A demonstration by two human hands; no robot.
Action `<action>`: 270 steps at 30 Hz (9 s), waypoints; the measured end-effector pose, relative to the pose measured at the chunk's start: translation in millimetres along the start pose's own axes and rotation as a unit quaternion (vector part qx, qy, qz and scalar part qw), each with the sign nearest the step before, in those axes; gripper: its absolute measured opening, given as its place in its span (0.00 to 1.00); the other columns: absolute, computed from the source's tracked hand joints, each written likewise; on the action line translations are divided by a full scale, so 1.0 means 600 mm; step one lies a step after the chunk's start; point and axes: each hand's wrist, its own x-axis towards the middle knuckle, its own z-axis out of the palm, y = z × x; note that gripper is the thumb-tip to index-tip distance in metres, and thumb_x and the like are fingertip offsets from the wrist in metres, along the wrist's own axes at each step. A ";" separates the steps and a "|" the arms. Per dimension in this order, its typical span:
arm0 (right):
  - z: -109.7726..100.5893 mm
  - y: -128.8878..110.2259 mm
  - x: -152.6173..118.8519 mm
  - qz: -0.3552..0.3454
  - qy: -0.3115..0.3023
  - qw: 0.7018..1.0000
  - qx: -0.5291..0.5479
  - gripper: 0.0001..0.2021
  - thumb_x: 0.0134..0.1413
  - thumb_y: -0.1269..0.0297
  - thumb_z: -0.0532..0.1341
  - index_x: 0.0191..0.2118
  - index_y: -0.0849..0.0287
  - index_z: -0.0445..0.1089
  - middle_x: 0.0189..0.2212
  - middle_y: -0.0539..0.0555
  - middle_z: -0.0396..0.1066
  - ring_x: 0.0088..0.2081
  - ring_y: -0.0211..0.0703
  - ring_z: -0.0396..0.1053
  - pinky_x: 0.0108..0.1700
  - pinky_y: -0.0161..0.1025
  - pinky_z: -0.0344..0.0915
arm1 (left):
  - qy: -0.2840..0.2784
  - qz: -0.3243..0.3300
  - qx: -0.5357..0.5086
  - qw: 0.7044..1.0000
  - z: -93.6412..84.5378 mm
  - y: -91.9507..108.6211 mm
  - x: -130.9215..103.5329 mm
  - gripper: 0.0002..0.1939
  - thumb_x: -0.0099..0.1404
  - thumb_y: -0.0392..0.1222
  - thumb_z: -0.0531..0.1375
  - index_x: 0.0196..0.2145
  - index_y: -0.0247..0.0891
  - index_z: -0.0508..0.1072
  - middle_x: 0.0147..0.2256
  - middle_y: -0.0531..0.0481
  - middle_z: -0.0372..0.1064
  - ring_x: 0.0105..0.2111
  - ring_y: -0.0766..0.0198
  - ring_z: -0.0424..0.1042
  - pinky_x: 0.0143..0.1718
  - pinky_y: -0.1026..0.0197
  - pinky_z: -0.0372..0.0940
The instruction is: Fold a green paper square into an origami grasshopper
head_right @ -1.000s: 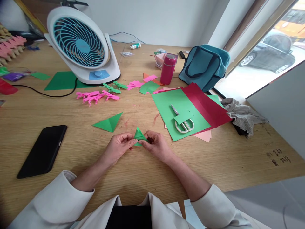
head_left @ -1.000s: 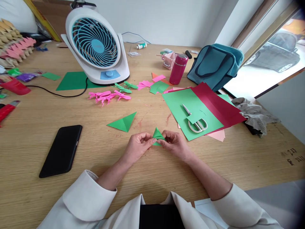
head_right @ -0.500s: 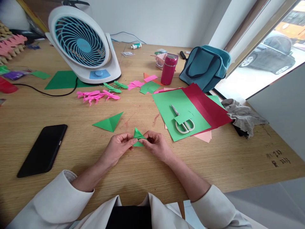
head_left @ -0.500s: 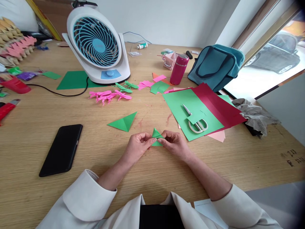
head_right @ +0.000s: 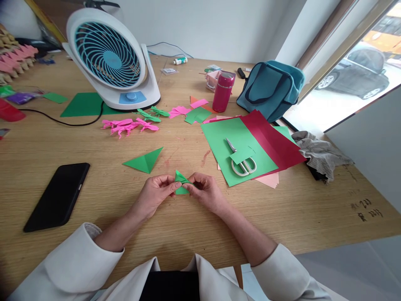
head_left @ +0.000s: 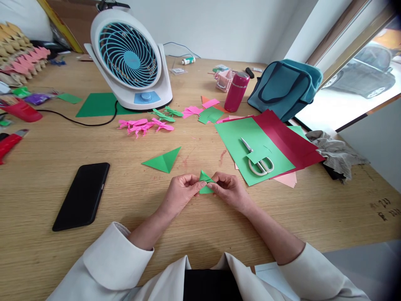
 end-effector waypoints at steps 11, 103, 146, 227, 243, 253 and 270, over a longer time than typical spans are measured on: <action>0.003 0.001 0.000 0.007 -0.011 0.999 0.029 0.16 0.56 0.50 0.65 0.31 0.60 0.70 0.23 0.48 0.68 0.26 0.35 0.63 0.29 0.34 0.58 | 0.005 0.006 0.002 1.000 0.001 -0.002 0.000 0.18 0.51 0.50 0.70 0.21 0.34 0.70 0.18 0.56 0.64 0.20 0.72 0.61 0.23 0.68 0.56; -0.002 -0.003 0.000 0.008 -0.016 0.999 -0.043 0.15 0.60 0.52 0.61 0.30 0.60 0.66 0.23 0.46 0.60 0.26 0.34 0.54 0.28 0.35 0.51 | -0.006 0.050 0.111 0.993 -0.012 0.001 0.002 0.17 0.56 0.51 0.65 0.22 0.36 0.67 0.20 0.58 0.58 0.21 0.72 0.56 0.21 0.68 0.55; 0.003 -0.015 0.005 0.040 0.031 0.995 0.088 0.21 0.46 0.45 0.69 0.29 0.58 0.66 0.23 0.46 0.59 0.25 0.34 0.53 0.27 0.34 0.51 | -0.037 0.170 0.233 0.957 0.007 0.003 -0.011 0.14 0.64 0.42 0.58 0.22 0.37 0.64 0.24 0.55 0.60 0.24 0.70 0.59 0.25 0.68 0.55; -0.007 -0.026 -0.005 0.046 -0.121 0.990 -0.052 0.26 0.63 0.43 0.54 0.30 0.63 0.74 0.27 0.54 0.74 0.27 0.36 0.64 0.32 0.34 0.62 | 0.099 0.065 -0.013 0.993 -0.023 0.005 0.012 0.16 0.59 0.54 0.63 0.28 0.36 0.78 0.25 0.52 0.69 0.26 0.67 0.66 0.27 0.66 0.65; -0.004 -0.008 -0.001 0.061 -0.039 0.997 -0.027 0.26 0.61 0.41 0.55 0.31 0.61 0.71 0.22 0.51 0.70 0.24 0.35 0.61 0.27 0.34 0.57 | 0.027 0.027 -0.017 0.999 -0.021 0.008 0.011 0.19 0.58 0.57 0.64 0.29 0.36 0.71 0.26 0.55 0.63 0.27 0.68 0.64 0.23 0.68 0.64; -0.006 -0.007 -0.002 0.042 -0.044 0.997 -0.043 0.21 0.57 0.45 0.62 0.28 0.61 0.67 0.22 0.47 0.62 0.25 0.35 0.57 0.27 0.34 0.51 | -0.033 0.067 0.108 0.991 -0.012 -0.014 0.003 0.20 0.60 0.53 0.62 0.22 0.37 0.63 0.19 0.59 0.53 0.20 0.71 0.54 0.21 0.67 0.51; -0.011 -0.002 0.000 0.044 -0.017 0.997 -0.062 0.23 0.62 0.46 0.57 0.26 0.61 0.68 0.19 0.48 0.64 0.21 0.33 0.57 0.25 0.34 0.50 | 0.033 0.116 0.170 0.978 -0.024 -0.002 0.011 0.15 0.60 0.47 0.62 0.21 0.37 0.68 0.19 0.58 0.59 0.20 0.71 0.56 0.23 0.67 0.52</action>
